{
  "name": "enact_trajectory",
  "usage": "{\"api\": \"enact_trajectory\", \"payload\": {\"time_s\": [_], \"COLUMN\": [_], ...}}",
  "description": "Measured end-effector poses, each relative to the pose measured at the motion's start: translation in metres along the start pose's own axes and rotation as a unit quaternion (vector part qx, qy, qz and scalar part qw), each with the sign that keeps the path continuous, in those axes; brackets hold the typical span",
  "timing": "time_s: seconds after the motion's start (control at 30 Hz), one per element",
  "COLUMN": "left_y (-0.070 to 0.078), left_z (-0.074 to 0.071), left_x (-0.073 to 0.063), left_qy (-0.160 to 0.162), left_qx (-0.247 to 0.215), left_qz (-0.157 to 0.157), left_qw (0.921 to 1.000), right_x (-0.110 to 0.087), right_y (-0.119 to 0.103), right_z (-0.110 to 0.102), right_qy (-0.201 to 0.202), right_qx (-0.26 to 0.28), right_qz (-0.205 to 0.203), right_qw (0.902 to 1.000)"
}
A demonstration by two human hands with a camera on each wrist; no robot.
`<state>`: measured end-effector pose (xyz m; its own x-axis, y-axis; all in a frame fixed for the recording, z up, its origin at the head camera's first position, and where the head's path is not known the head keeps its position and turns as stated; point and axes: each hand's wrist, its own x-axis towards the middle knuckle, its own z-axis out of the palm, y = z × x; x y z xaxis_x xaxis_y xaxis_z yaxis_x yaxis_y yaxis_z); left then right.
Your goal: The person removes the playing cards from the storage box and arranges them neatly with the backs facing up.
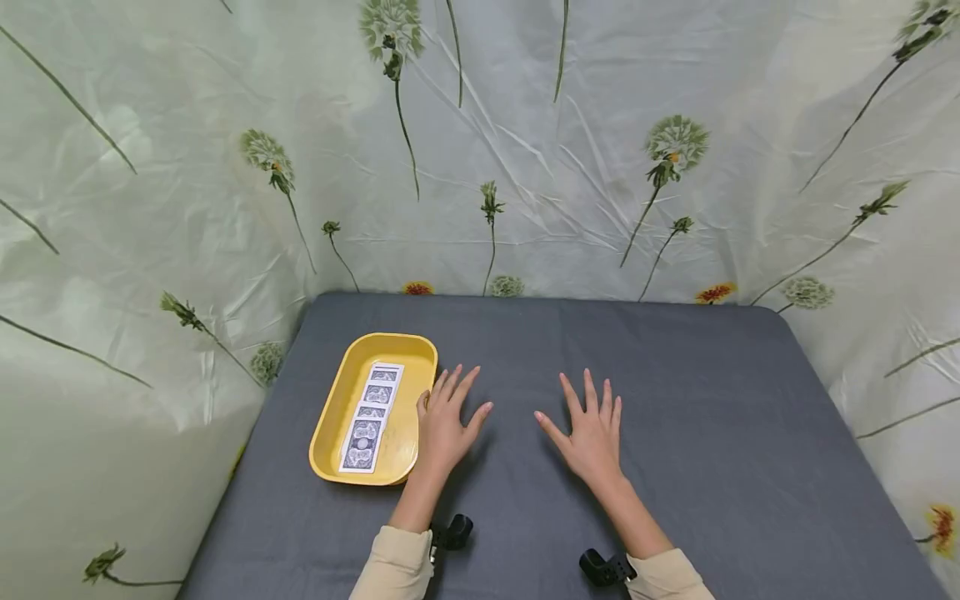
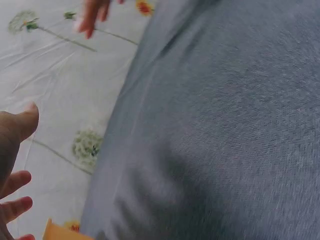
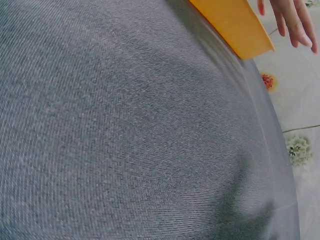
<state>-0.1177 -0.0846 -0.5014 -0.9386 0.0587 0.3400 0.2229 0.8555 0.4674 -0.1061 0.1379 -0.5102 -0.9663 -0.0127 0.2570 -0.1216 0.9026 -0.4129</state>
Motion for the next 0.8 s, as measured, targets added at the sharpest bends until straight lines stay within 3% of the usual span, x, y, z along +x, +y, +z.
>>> {"api": "enact_trajectory", "payload": {"time_s": [0.33,0.63,0.8], "left_y": [-0.035,-0.069,-0.083], "left_z": [-0.021,-0.046,-0.064], "left_x": [-0.005,-0.013,-0.01], "left_qy": [0.093,0.106,0.121], "left_qx": [-0.036,-0.044,-0.036], "left_qz": [-0.048,-0.125,-0.163], "left_qw": [0.9939,0.9856,0.9785], "right_x": [0.001,0.0,0.004], "right_y": [-0.003,-0.007,-0.012], "right_z": [0.002,0.012,0.015], "right_qy": [-0.01,-0.015,-0.012], "right_qx": [0.002,0.004,0.006], "right_qz": [-0.011,-0.031,-0.035], "right_qw": [0.9999,0.9994,0.9993]}}
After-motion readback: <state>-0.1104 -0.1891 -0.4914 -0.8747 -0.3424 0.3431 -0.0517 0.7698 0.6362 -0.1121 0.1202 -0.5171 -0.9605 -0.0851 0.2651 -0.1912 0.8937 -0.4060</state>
